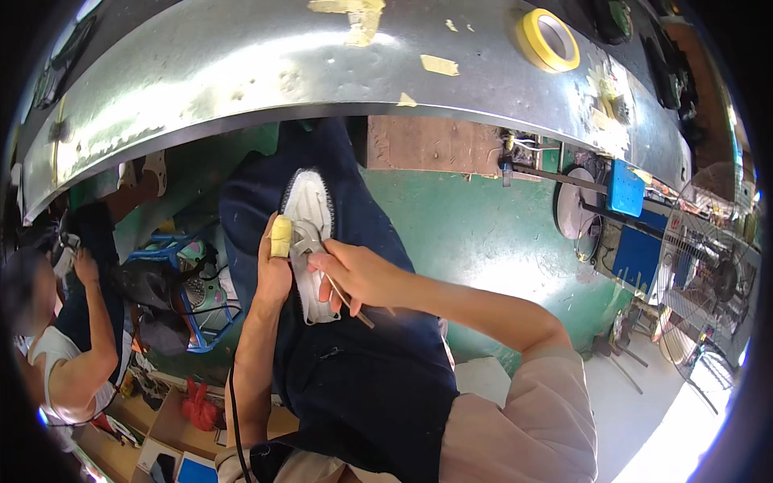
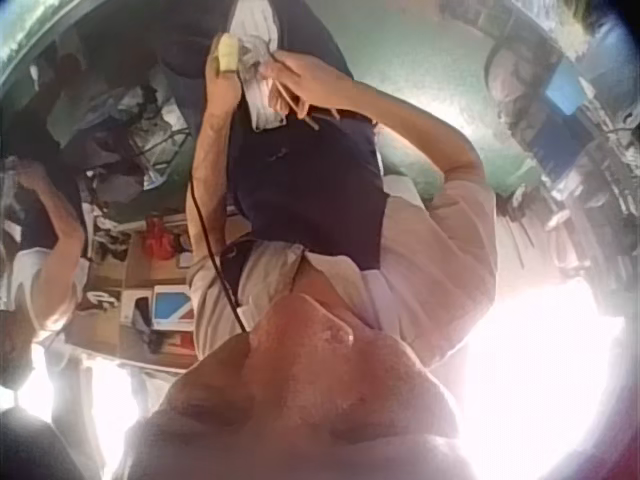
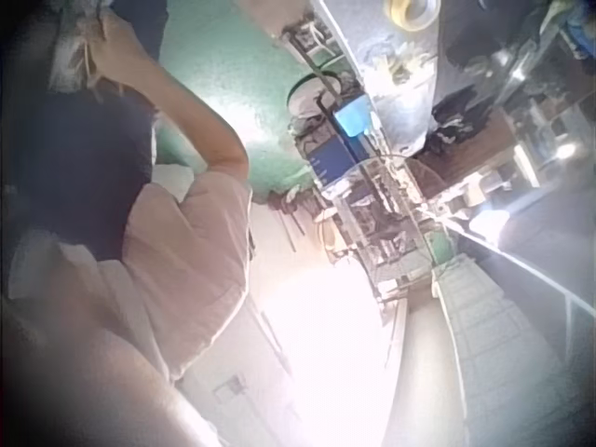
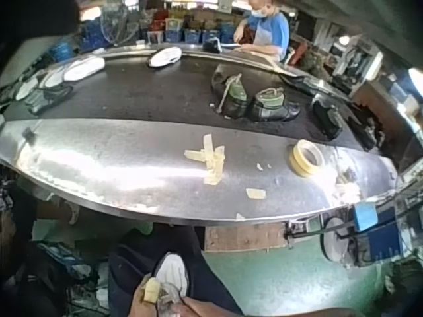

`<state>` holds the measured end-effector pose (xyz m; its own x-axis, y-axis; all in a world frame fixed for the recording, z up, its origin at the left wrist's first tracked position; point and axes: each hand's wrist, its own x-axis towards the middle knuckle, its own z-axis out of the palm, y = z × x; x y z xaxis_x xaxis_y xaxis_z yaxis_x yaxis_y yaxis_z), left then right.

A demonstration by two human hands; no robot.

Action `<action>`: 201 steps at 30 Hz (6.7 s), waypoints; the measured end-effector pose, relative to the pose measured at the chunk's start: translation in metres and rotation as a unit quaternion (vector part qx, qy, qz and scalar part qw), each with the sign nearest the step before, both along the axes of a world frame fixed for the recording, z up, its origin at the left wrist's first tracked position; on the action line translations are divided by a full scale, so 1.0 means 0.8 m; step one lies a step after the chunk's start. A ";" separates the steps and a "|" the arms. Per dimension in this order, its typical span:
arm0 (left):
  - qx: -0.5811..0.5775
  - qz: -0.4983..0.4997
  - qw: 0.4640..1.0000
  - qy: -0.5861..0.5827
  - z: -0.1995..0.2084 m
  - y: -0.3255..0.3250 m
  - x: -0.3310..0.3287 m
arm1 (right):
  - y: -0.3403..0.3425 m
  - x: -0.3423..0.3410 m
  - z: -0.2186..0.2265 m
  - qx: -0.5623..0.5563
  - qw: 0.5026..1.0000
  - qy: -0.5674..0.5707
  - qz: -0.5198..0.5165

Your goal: Manually scraping and preparing shoe soles and uppers for bonding on a factory assembly line.

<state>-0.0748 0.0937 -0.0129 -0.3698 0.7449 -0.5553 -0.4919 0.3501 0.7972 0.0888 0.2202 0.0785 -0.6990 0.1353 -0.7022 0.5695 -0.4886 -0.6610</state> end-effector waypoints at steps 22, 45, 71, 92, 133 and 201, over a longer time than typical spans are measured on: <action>-0.041 -0.131 0.968 0.212 0.033 -0.011 0.002 | 0.026 -0.015 -0.021 0.599 0.780 0.092 0.156; 0.124 0.114 0.874 -0.456 0.048 -0.039 0.023 | 0.223 0.135 0.060 0.848 0.491 -0.199 0.021; 0.147 0.202 0.960 -0.130 0.091 -0.036 0.023 | -0.061 0.005 0.027 0.344 0.921 0.156 0.101; 0.051 0.270 0.960 0.047 -0.010 -0.064 -0.067 | 0.335 -0.199 0.114 0.564 0.819 -0.064 -0.087; 0.108 0.039 0.979 -0.168 0.022 -0.034 0.047 | 0.092 -0.076 0.142 0.609 0.786 -0.023 0.110; 0.143 -0.207 0.929 0.272 0.075 0.074 -0.031 | -0.017 0.021 0.036 0.344 0.938 0.021 0.024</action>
<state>-0.0994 0.1532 0.0470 -0.1856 0.9742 -0.1282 0.1402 0.1554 0.9779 0.1056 0.2067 0.1075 -0.7405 0.5147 -0.4322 0.5467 0.0872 -0.8328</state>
